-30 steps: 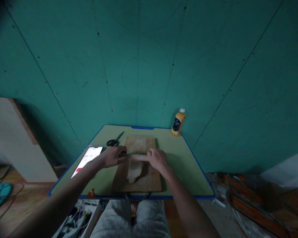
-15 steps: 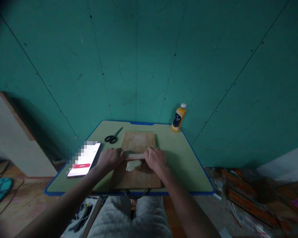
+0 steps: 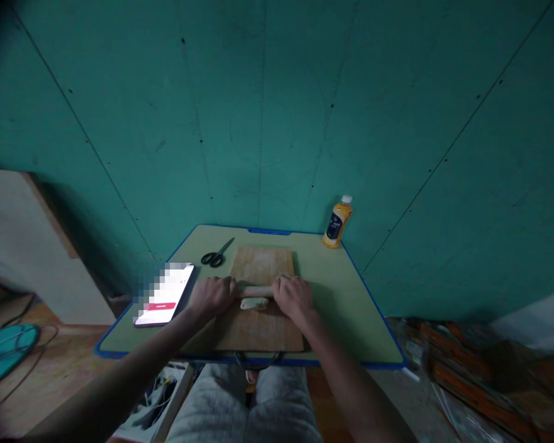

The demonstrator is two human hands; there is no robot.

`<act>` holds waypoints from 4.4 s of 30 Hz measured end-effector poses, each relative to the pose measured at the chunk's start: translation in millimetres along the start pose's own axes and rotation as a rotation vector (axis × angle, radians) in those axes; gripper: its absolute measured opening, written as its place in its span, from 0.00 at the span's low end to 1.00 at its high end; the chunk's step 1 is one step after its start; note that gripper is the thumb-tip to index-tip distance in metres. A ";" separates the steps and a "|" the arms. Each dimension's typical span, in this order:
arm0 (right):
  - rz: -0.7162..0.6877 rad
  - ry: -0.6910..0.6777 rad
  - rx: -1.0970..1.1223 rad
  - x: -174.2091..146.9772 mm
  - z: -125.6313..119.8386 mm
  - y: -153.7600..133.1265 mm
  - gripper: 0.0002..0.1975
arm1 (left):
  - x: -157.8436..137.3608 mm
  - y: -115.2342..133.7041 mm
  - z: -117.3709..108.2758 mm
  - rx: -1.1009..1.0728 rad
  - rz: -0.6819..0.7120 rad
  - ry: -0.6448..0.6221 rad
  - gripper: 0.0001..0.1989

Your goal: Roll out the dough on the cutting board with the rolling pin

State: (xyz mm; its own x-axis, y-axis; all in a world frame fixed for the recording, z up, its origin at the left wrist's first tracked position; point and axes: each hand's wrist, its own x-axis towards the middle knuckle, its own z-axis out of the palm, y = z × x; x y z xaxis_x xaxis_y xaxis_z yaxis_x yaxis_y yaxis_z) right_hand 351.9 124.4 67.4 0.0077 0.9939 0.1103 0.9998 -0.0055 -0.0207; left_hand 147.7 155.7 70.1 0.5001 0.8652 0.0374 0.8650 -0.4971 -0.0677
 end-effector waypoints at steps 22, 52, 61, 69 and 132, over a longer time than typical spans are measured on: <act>-0.120 0.171 0.102 -64.0 2.5 -0.1 0.20 | -61.7 17.0 2.1 -0.135 -0.133 -0.014 0.21; -0.160 0.228 -0.041 -49.8 2.4 5.4 0.19 | -59.1 18.4 0.8 -0.107 -0.010 0.197 0.14; 0.016 0.165 -0.002 -36.7 4.0 -1.0 0.18 | -52.2 28.8 3.4 -0.101 -0.137 0.228 0.20; 0.014 -0.105 0.006 -13.9 -17.5 -5.4 0.19 | -36.8 24.4 -4.6 -0.100 -0.227 0.100 0.26; -0.131 0.178 0.618 -52.5 -24.4 22.3 0.14 | -18.7 -33.7 -24.7 -0.611 -0.336 -0.106 0.23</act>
State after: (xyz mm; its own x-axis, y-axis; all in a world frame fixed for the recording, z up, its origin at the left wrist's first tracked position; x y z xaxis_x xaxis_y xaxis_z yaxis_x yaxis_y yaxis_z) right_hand 374.3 69.4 85.4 -0.0567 0.9482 0.3125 0.7976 0.2312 -0.5571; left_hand 110.2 154.6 96.3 0.2225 0.9646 -0.1413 0.8549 -0.1234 0.5040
